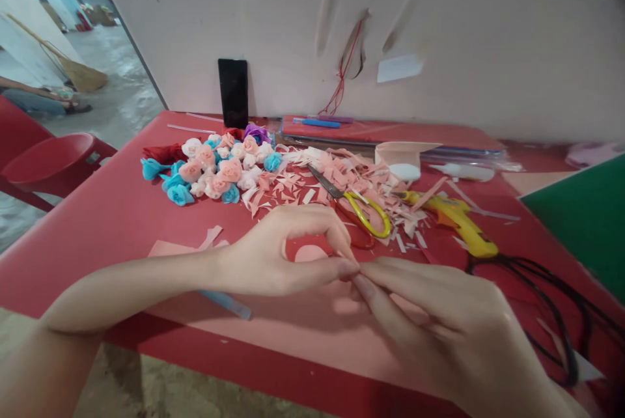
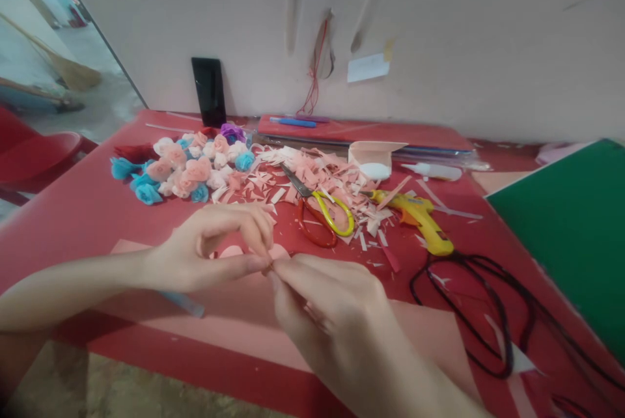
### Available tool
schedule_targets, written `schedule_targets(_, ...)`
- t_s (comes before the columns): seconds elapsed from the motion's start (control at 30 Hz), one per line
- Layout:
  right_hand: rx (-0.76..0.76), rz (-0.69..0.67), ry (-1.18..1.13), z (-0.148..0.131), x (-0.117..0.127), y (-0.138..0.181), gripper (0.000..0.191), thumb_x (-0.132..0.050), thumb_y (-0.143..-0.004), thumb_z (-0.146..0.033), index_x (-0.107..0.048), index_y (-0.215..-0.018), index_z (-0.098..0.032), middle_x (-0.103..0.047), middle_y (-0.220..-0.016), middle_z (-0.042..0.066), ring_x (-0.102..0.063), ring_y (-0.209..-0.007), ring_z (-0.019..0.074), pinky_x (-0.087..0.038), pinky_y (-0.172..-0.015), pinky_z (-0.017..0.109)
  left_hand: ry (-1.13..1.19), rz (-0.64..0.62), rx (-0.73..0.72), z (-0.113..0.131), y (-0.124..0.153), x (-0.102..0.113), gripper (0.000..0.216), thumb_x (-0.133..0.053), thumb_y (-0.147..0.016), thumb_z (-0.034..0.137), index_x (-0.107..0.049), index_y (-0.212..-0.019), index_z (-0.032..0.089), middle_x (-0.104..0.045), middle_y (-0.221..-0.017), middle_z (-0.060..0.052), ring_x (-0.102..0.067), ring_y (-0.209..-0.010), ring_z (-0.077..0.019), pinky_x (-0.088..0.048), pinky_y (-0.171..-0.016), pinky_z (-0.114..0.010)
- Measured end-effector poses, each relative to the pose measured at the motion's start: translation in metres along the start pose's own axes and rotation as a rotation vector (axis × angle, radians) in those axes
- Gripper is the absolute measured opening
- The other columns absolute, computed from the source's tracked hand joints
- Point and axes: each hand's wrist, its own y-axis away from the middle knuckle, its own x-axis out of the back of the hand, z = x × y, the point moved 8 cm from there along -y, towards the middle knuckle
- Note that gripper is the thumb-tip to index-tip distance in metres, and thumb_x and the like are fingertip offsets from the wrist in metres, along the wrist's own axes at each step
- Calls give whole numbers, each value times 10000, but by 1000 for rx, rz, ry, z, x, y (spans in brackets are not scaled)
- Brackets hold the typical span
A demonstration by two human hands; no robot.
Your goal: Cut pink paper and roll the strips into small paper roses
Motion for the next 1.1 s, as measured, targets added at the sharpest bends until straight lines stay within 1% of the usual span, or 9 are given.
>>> schedule_targets(0.17,-21,4,-42,3,-1,1,254,-448,-876,-188,-601,-674,-182,-570,-530,-6,-571,-465,112,-479,-458,188,33,21,-41,0,1,0,139,-586,-788,148,-554,-655,127,-602,-671,-50,-549,-679,-131,-469,-705,-303)
schedule_targets(0.3,-106,-62,-119,7,-5,0,284,-433,-883,-221,-600,-657,-180,-588,-532,-2,-538,-414,100,-452,-403,185,48,50,-80,2,3,1,150,-584,-792,144,-548,-647,131,-598,-643,-40,-553,-667,-127,-462,-736,-318)
schedule_targets(0.4,-175,-137,-197,9,-10,0,288,-436,-875,-226,-599,-643,-174,-606,-532,9,-535,-400,102,-441,-382,189,67,52,-59,1,4,0,150,-586,-785,139,-539,-643,143,-590,-645,-28,-550,-656,-118,-465,-733,-308)
schedule_targets(0.47,-212,-163,-250,11,-13,0,296,-432,-869,-206,-602,-629,-168,-617,-534,13,-546,-406,101,-437,-384,186,96,52,-35,-1,4,0,150,-590,-780,142,-534,-640,147,-585,-649,-25,-544,-651,-114,-466,-709,-293)
schedule_targets(0.6,-275,-206,-370,13,-20,-2,312,-409,-855,-166,-591,-602,-154,-631,-534,12,-579,-446,93,-448,-422,164,138,48,11,-5,5,-1,155,-601,-771,154,-530,-633,152,-572,-647,-12,-539,-641,-105,-463,-679,-268)
schedule_targets(0.7,-315,-261,-424,13,-25,-4,319,-393,-854,-160,-575,-593,-148,-629,-532,8,-577,-461,81,-454,-446,148,138,59,17,-7,5,0,166,-604,-766,153,-521,-622,151,-561,-639,-8,-530,-635,-102,-458,-679,-270)
schedule_targets(0.83,-320,-254,-368,14,-23,-3,306,-374,-852,-152,-569,-617,-148,-621,-551,8,-574,-475,82,-452,-454,149,121,82,-3,-7,5,1,188,-597,-769,140,-510,-603,147,-550,-622,-5,-517,-625,-99,-447,-664,-267)
schedule_targets(1.0,-254,-243,-341,13,-21,0,233,-373,-833,-116,-578,-733,-166,-632,-617,0,-574,-500,90,-458,-460,158,102,108,57,-13,5,3,198,-582,-778,144,-510,-593,148,-548,-615,-3,-512,-621,-101,-441,-637,-260)
schedule_targets(1.1,-246,-184,-264,15,-20,-1,215,-425,-827,-140,-565,-666,-168,-601,-568,-2,-528,-437,87,-419,-406,170,108,105,86,-15,5,2,193,-586,-777,152,-514,-598,148,-551,-613,-6,-511,-632,-111,-437,-636,-269)
